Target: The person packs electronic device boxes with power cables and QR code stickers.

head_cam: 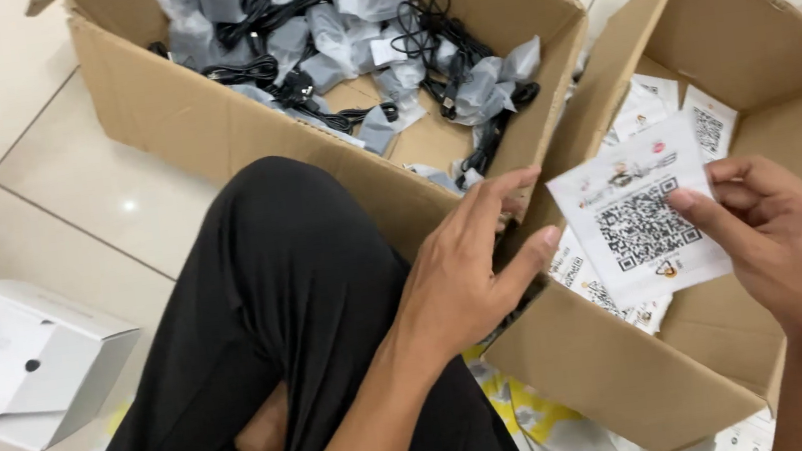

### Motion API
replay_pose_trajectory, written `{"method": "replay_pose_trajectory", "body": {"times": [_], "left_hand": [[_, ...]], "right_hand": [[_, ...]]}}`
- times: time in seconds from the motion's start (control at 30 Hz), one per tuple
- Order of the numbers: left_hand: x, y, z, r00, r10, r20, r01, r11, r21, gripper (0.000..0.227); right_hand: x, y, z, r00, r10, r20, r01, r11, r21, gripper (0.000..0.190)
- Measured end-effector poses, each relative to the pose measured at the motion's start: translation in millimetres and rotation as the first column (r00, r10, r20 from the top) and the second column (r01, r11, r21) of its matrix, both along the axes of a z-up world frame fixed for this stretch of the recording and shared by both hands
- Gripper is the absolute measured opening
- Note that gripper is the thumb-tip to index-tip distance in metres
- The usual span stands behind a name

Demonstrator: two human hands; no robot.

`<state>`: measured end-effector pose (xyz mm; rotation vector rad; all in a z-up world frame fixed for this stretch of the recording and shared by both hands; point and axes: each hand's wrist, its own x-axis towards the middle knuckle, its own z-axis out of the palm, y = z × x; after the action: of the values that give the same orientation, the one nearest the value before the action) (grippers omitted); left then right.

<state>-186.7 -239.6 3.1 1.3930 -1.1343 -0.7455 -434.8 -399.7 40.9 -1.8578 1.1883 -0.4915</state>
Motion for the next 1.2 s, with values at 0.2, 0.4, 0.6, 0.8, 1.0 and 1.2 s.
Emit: {"method": "replay_pose_trajectory", "body": {"times": [0.2, 0.4, 0.6, 0.8, 1.0, 1.2], "left_hand": [[31, 59, 39, 0.952, 0.120, -0.282, -0.087, 0.988, 0.128, 0.057], [75, 143, 29, 0.802, 0.381, -0.459, -0.355, 0.923, 0.146, 0.035], [127, 240, 14, 0.608, 0.659, -0.443, -0.650, 0.733, 0.200, 0.031], [166, 311, -1, 0.493, 0.726, -0.479, -0.766, 0.624, 0.156, 0.029], [188, 346, -19, 0.521, 0.800, -0.298, -0.823, 0.563, 0.072, 0.036], [193, 350, -21, 0.552, 0.823, -0.136, -0.741, 0.558, 0.373, 0.035]], "right_hand": [[78, 43, 11, 0.987, 0.119, 0.107, -0.127, 0.989, 0.078, 0.022], [178, 88, -2, 0.908, 0.400, 0.126, -0.419, 0.880, 0.225, 0.029], [280, 148, 6, 0.707, 0.657, 0.261, -0.701, 0.607, 0.374, 0.053], [374, 216, 15, 0.539, 0.795, 0.278, -0.838, 0.472, 0.273, 0.061], [444, 240, -13, 0.436, 0.807, 0.399, -0.888, 0.458, 0.044, 0.039], [465, 258, -52, 0.423, 0.843, 0.332, -0.880, 0.470, -0.073, 0.032]]}}
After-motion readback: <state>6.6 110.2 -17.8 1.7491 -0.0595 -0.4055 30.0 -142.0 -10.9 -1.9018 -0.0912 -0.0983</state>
